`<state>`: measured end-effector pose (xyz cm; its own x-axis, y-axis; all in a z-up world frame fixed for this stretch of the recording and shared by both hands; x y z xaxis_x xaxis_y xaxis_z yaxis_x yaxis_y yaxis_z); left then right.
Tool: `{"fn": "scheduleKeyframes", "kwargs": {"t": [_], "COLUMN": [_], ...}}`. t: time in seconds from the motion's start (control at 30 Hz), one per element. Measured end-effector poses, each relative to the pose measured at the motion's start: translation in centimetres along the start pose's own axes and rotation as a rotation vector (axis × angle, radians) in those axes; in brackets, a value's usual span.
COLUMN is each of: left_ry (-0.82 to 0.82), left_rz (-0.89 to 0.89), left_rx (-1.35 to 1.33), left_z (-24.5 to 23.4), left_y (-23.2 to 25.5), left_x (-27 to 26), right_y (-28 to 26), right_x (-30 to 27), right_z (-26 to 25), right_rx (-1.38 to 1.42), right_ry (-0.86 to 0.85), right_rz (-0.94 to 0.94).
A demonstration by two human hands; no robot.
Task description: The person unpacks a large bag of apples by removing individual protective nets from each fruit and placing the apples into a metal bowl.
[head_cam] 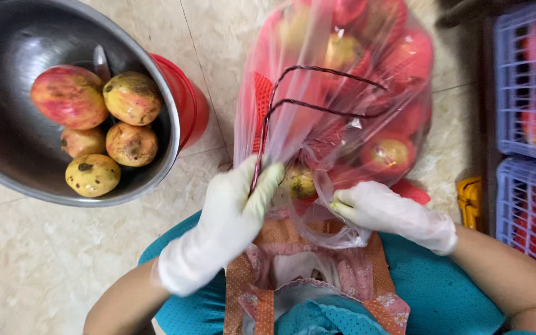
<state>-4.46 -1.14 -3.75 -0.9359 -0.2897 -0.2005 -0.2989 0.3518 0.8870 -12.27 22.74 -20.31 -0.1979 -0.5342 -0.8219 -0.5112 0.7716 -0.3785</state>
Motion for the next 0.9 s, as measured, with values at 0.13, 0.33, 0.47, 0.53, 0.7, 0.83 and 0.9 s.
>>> {"fn": "scheduleKeyframes", "kwargs": {"t": [0.13, 0.33, 0.47, 0.53, 0.7, 0.83, 0.9], "left_ry": [0.134, 0.348, 0.218, 0.246, 0.213, 0.446, 0.541], "left_rz": [0.209, 0.595, 0.562, 0.604, 0.703, 0.435, 0.292], "left_rx": [0.350, 1.040, 1.218, 1.133, 0.611, 0.471, 0.544], "left_z": [-0.1, 3.1, 9.9, 11.7, 13.3, 11.0, 9.6], "left_y": [-0.9, 1.5, 1.5, 0.7, -3.0, -10.4, -15.4], "left_x": [0.0, -4.7, -8.8, -11.2, -15.8, -17.8, -18.8], "right_y": [-0.5, -7.6, -10.1, -8.8, -1.7, 4.0, 5.5], "right_x": [-2.6, -11.4, -8.8, -8.1, -6.8, -8.5, -9.8], "right_z": [-2.3, -5.9, 1.1, 3.6, 3.8, 0.0, -0.8], "right_rx": [-0.142, 0.525, 1.439, 1.469, 1.387, 1.573, 1.366], "right_ry": [0.318, 0.719, 0.098, 0.150, 0.372, 0.932, 1.198], "right_rz": [0.120, -0.550, -0.449, -0.401, -0.384, -0.484, -0.375]}}
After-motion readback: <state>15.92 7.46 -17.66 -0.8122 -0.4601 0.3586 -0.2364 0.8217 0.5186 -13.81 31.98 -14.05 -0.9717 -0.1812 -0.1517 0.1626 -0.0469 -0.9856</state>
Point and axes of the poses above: each hand's wrist, its own x-axis towards the middle knuckle, its own z-axis out of the palm, y = z × x, the point moved 6 cm from there along x, towards the middle knuckle, and after that the axes turned 13 degrees about z, right-handed, at the moved point
